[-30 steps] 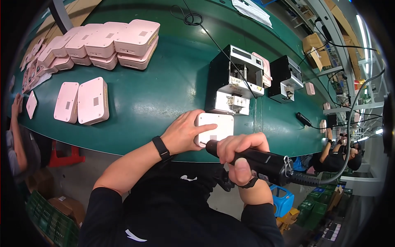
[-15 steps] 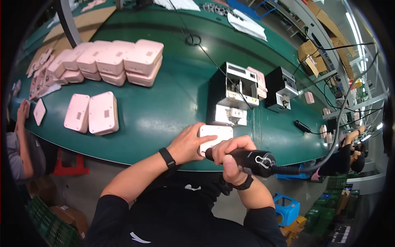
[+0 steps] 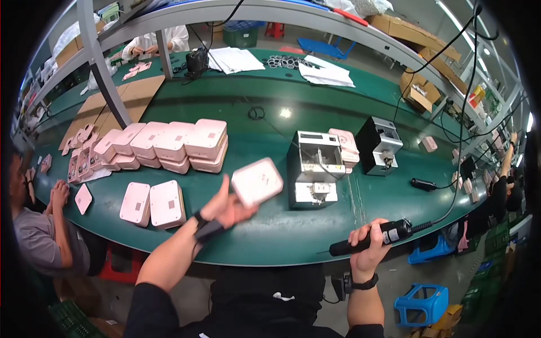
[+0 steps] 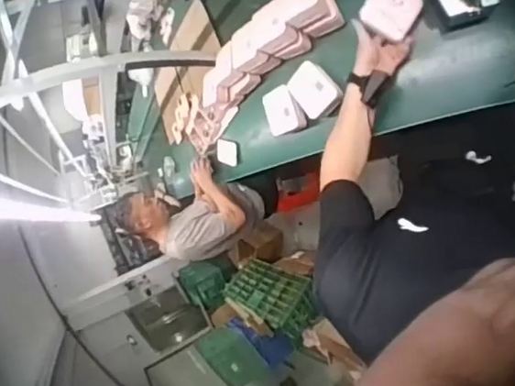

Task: The person assembles electronic devices by picking up a white plastic housing, driving screws into the corners with a power screwdriver, and stacking the finished units on the left.

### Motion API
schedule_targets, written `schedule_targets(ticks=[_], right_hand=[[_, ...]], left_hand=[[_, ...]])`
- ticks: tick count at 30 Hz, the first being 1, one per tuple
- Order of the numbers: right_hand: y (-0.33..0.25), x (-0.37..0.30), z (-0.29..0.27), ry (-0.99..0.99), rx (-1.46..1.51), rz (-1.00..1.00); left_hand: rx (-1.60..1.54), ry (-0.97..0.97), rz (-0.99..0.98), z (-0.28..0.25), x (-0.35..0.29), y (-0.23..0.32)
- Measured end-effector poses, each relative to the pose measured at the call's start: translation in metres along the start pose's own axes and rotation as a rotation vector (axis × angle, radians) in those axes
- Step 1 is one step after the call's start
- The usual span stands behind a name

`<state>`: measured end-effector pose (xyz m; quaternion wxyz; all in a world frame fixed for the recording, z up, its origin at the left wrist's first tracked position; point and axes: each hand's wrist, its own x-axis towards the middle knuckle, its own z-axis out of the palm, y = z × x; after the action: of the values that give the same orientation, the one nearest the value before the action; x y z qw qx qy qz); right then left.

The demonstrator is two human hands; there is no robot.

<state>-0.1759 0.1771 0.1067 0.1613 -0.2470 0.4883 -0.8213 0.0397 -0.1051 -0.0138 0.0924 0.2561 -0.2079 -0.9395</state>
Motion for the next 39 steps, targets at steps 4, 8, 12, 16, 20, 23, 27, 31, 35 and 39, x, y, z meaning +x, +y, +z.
schedule_targets(ticks=[4, 8, 12, 16, 20, 23, 27, 31, 35, 39], right_hand=[[0.001, -0.011, 0.000, -0.004, -0.033, 0.030], [-0.003, -0.005, -0.028, 0.009, -0.095, -0.032], [0.008, 0.001, -0.042, 0.008, -0.097, -0.020], [0.014, 0.009, -0.033, -0.010, -0.041, 0.002], [0.016, 0.020, -0.015, -0.086, 0.015, -0.028], [0.010, 0.040, 0.008, -0.155, 0.024, -0.085], [0.005, 0.074, 0.046, -0.236, 0.024, -0.153], [0.012, 0.100, 0.062, -0.318, -0.069, -0.176], [0.023, 0.113, 0.068, -0.329, -0.108, -0.185], [0.022, 0.111, 0.069, -0.319, -0.139, -0.092]], left_hand=[[0.592, 0.246, 0.503, 0.011, 0.010, 0.020], [1.918, 0.733, 1.017, 0.036, -0.065, 0.013], [2.120, 1.224, 0.854, -0.029, -0.124, 0.001], [2.240, 1.204, 0.788, -0.041, -0.132, -0.018], [2.215, 0.469, 0.867, 0.016, -0.119, -0.052], [2.192, -0.031, 0.866, 0.050, -0.082, -0.068], [2.192, -0.064, 1.042, 0.067, -0.053, -0.079], [1.832, 0.112, 0.912, 0.061, -0.044, -0.084], [1.634, 0.076, 0.825, 0.060, -0.025, -0.090], [1.697, 0.133, 0.896, 0.076, -0.013, -0.095]])
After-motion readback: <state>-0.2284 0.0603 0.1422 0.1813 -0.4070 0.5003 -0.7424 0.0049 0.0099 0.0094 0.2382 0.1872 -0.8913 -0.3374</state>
